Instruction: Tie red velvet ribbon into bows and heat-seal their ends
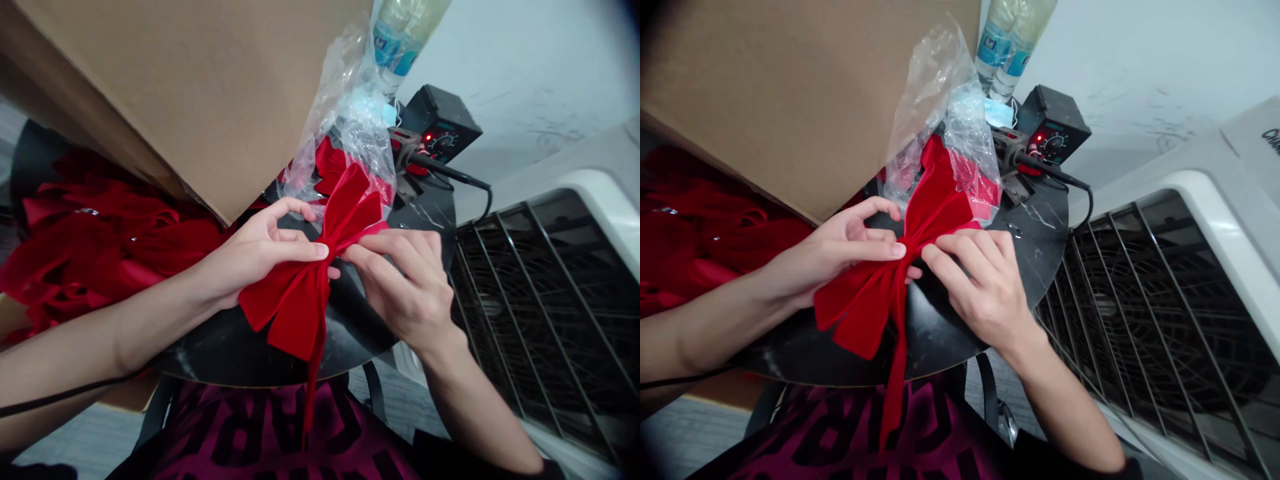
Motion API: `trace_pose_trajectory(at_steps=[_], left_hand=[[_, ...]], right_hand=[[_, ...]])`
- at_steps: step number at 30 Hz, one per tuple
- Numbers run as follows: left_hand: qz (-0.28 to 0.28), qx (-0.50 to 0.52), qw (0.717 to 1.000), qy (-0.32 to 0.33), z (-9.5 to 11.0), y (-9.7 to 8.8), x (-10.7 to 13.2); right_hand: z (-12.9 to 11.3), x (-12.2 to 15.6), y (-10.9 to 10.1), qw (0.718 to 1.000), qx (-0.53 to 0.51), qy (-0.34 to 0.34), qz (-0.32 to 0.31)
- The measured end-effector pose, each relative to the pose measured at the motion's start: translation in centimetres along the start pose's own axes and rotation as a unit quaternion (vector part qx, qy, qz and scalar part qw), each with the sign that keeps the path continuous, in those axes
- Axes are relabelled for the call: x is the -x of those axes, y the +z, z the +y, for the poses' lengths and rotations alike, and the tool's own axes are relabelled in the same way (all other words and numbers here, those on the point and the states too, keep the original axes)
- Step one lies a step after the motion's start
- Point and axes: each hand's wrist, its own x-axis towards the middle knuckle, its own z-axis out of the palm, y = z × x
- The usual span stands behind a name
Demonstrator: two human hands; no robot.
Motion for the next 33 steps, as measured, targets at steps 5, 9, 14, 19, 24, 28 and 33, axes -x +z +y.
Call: trace_pose_trajectory(at_steps=[5, 9, 14, 19, 24, 28, 33], left_hand=[[0.05, -0.048, 0.992, 0.106, -0.4, -0.3, -0.2], [0.072, -0.096, 0.981, 0.153, -0.5, -0.4, -0.2], [0.085, -0.124, 0.972, 0.18, -0.2, -0.2, -0.1], [0.049, -0.089, 0.979, 0.176, -0.5, -0.1, 0.0], [0.022, -0.112, 0.979, 0.167, -1.3, -0.3, -0.3], [0.018, -0.16, 0.964, 0.213, -1.3, -0.6, -0.3], [0.004, -0.194, 0.96, 0.201, -0.8, -0.4, 0.1]], right_hand=[[-0.8, -0.2, -0.2, 0.987, -0.086, 0.117, 0.061], [-3.5, -0.5, 0.3, 0.961, -0.172, 0.218, 0.008], [-4.5, -0.7, 1.1, 0.968, -0.137, 0.208, 0.021], [-5.2, -0.7, 1.6, 0.898, -0.248, 0.362, 0.042], [-4.6, 0.8, 1.4, 0.758, -0.437, 0.484, -0.015], [-3.5, 1.3, 1.1, 0.741, -0.463, 0.486, -0.029], [-4.6, 0.2, 1.9, 0.724, -0.474, 0.494, 0.082]])
